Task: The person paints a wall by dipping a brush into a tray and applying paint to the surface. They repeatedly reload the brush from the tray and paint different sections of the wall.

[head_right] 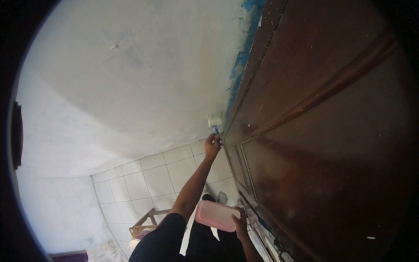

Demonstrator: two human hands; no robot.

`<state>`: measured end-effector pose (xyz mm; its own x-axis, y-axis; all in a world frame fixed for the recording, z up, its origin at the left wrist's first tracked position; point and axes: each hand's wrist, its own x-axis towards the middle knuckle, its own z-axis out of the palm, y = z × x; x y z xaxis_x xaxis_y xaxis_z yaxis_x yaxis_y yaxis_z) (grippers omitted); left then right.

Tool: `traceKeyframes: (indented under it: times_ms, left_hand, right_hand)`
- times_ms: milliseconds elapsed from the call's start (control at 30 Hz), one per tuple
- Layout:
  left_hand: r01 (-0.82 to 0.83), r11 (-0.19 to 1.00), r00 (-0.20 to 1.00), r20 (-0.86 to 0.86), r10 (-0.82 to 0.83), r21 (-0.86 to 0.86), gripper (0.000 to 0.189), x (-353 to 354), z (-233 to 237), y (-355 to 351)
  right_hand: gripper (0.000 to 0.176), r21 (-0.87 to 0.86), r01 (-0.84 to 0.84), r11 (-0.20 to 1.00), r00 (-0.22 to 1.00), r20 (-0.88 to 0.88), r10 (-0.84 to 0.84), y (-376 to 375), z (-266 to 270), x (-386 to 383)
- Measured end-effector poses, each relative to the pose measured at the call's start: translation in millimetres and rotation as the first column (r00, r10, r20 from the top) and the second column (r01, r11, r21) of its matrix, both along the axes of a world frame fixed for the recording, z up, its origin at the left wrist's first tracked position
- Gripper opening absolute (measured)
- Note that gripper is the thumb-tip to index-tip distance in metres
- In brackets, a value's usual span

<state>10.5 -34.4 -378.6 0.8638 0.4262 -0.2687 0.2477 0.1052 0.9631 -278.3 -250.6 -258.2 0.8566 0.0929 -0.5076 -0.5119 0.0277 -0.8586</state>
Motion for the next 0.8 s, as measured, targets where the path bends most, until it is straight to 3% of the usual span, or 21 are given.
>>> traceKeyframes:
  times_ms: [167,233,367,433,467,533,667,733,767,800]
  left_hand:
    - [-0.032,0.991,0.963,-0.268,-0.005,-0.132,0.032,-13.0,-61.4,16.6]
    - [-0.112,0.9,0.91,-0.407,-0.077,-0.421,0.036,-13.2,-60.6,23.7]
    - [-0.025,0.882,0.962,-0.25,-0.106,-0.471,0.036,-20.6,-18.4,28.8]
    - [-0.033,0.866,0.999,0.003,0.04,-0.499,0.035,-20.8,24.0,25.4]
    - [-0.034,0.865,0.999,0.006,0.042,-0.5,0.035,-24.7,37.3,19.6]
    - [0.033,0.927,0.987,0.157,0.029,-0.374,0.036,-34.4,50.9,7.0]
    - [0.047,0.959,0.981,0.195,0.01,-0.28,0.041,-29.1,37.6,7.8]
    - [0.017,0.968,1.0,-0.002,-0.018,-0.252,0.038,-15.4,-2.1,23.0]
    - [0.016,0.968,1.0,0.002,-0.016,-0.251,0.038,-13.0,-19.8,26.2]
    - [-0.025,0.924,0.989,-0.147,-0.034,-0.382,0.037,-11.6,-25.2,27.7]
  right_hand:
    - [0.052,-0.007,0.02,1.0,0.999,-0.028,-0.02,-8.7,-21.9,-13.2]
    - [0.053,-0.006,0.029,1.0,0.999,-0.035,-0.029,-9.6,-20.1,-11.8]
    - [0.052,-0.014,0.019,1.0,0.999,-0.033,-0.019,-6.0,-20.3,-10.7]
    - [0.05,0.024,0.021,0.999,0.999,-0.047,-0.02,-1.6,-2.7,0.6]
    - [0.05,0.023,0.019,1.0,0.999,-0.044,-0.018,-0.5,0.9,3.8]
    - [0.048,0.021,-0.019,1.0,0.999,-0.032,0.02,0.1,5.1,8.8]
    - [0.048,-0.009,-0.029,1.0,0.999,-0.018,0.029,-0.8,-2.0,4.9]
    - [0.048,0.021,-0.005,1.0,1.0,-0.012,0.005,-3.8,-15.9,1.4]
    - [0.048,0.022,-0.007,1.0,1.0,-0.009,0.008,-3.6,-14.6,3.8]
    - [0.049,0.006,-0.016,1.0,1.0,0.004,0.016,-1.7,-6.8,6.7]
